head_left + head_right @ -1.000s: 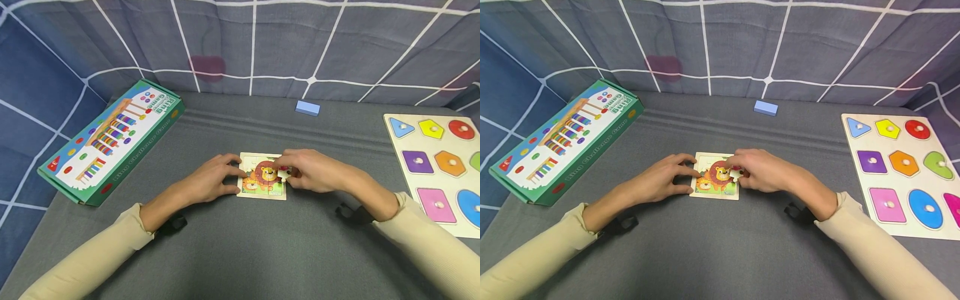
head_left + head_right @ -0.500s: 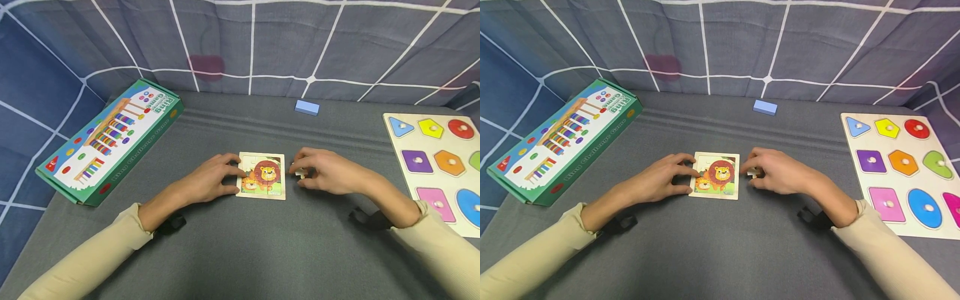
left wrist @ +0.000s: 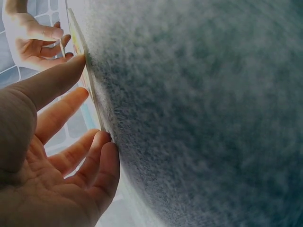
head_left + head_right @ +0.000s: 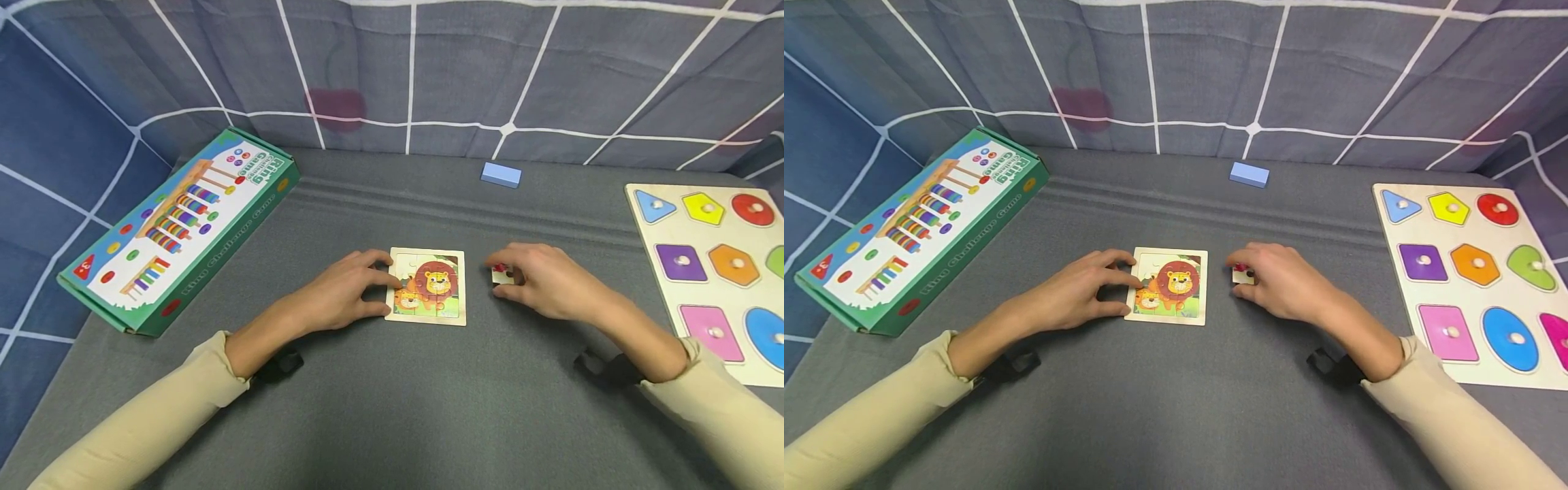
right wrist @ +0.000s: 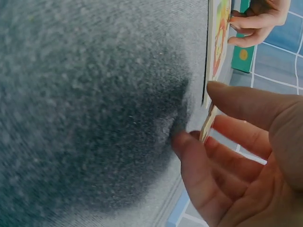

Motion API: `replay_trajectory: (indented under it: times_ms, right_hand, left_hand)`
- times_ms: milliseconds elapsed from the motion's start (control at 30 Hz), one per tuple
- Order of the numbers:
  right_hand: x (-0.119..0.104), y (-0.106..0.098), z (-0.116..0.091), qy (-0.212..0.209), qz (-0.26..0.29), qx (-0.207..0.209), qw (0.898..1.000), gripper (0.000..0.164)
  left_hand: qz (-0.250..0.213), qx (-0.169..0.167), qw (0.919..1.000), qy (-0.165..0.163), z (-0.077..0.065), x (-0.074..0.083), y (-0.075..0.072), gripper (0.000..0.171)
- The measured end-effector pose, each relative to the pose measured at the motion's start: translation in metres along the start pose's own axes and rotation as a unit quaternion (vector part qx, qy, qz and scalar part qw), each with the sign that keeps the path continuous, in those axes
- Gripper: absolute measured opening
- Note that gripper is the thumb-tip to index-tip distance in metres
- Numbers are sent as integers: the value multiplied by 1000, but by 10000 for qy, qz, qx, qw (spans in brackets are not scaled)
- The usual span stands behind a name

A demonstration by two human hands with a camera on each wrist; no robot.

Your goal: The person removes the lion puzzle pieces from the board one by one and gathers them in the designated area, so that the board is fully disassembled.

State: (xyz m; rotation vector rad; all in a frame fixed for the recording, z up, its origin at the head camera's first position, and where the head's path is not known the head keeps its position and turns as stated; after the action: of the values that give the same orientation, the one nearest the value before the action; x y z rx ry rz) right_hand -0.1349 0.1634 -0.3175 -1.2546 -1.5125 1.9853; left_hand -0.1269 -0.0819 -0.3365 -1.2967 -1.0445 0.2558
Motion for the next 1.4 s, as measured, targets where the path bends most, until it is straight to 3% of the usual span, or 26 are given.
replay_trajectory:
  times_ms: [533,967,1233,1400]
  right_hand:
    - [8,1,-1,309,-44,366,9988,40]
    - [9,4,-4,505,-112,265,9983,39]
    - [-3,1,0,299,-81,536,9981,34]
    - [-16,4,9,144,71,465,9988,35]
  left_hand:
    - [-20,-129,9999,-1,1,-2,1,48]
    - [73,-109,9999,100,1,0,1,48]
    - [250,-312,9992,66,1,3,1,48]
    - [193,-337,9992,70,1,1,1,48]
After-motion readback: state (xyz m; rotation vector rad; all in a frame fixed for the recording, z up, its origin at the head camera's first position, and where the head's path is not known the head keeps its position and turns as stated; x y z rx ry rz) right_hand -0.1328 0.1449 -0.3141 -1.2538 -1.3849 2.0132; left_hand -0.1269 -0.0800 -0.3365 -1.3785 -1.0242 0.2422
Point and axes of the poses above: each hand's wrist, its own z-axis towards the middle knuckle, its own y-axis out of the palm, x = y × z, the point moved 6 cm from there along z, towards the middle knuckle, and after that the axes turned 4 degrees about x, right-handed, at the moved point
